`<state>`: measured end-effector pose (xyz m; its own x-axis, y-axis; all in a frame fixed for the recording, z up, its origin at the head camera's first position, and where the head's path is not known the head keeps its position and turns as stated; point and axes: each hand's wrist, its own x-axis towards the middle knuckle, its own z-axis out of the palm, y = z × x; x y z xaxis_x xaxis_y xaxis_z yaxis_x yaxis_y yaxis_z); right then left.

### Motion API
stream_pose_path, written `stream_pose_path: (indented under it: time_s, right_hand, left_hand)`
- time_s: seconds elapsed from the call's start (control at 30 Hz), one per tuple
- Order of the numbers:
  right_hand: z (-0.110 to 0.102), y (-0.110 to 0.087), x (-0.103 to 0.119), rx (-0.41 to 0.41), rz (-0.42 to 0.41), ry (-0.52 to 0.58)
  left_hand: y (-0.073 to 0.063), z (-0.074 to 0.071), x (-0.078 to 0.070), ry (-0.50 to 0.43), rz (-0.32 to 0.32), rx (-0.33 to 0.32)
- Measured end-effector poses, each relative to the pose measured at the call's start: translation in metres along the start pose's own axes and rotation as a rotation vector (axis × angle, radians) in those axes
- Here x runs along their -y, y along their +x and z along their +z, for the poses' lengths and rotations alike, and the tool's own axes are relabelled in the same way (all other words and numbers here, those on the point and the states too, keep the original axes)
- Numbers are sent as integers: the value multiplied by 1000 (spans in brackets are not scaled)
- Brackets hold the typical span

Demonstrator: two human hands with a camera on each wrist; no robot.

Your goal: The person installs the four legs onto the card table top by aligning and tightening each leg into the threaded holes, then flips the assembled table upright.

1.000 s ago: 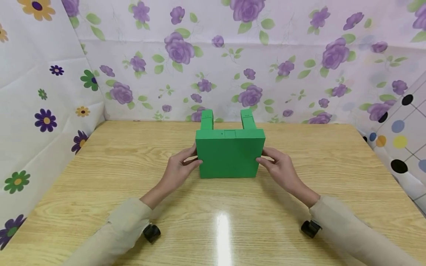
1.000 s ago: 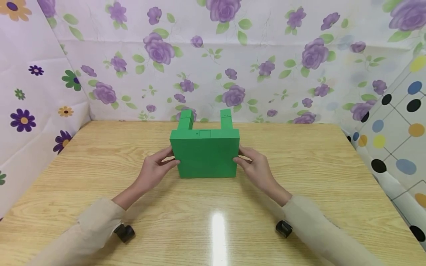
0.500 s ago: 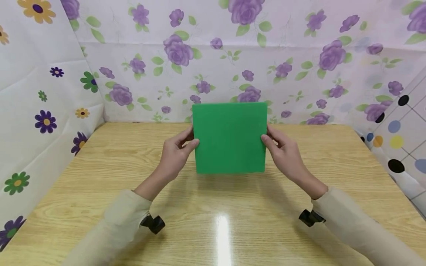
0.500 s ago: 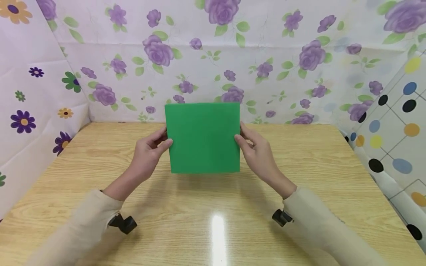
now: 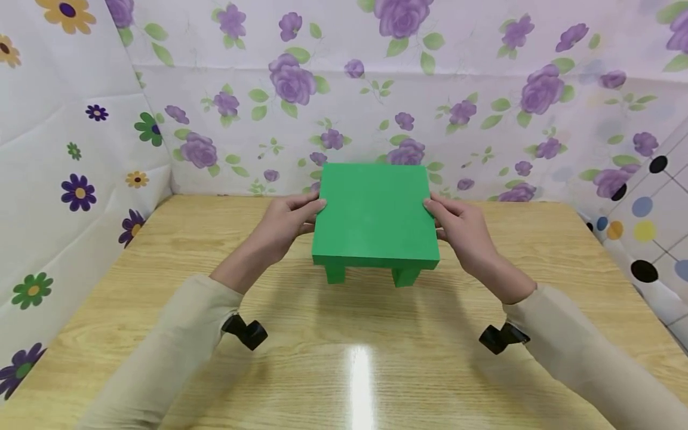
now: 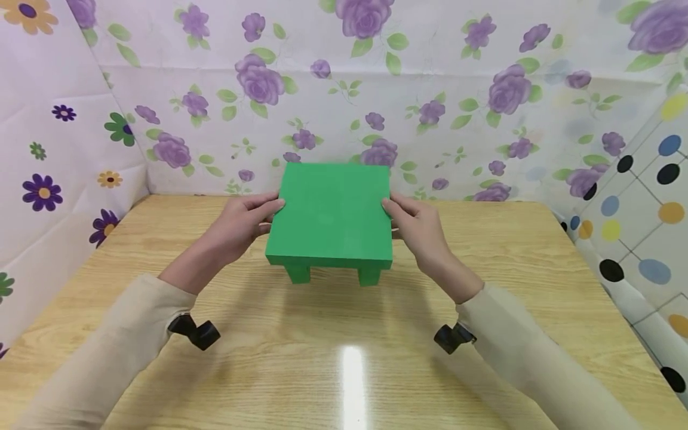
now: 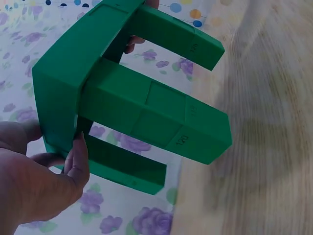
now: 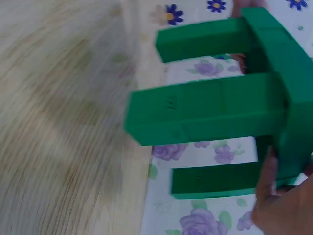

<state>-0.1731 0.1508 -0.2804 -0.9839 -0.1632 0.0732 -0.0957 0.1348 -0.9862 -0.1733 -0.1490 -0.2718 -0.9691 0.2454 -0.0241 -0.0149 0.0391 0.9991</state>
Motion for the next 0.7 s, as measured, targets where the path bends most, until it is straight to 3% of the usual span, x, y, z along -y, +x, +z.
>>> stream_pose_path:
  time_s: [0.1, 0.23, 0.7]
  right_hand:
    - [-2, 5, 0, 52, 94, 22]
    - [-3, 10, -4, 108, 155, 15]
    - [-4, 18, -27, 162, 194, -6]
  left_hand:
    - [6, 1, 6, -48, -83, -19]
    - [10, 0, 14, -78, -155, -40]
    - [17, -1, 35, -103, -192, -47]
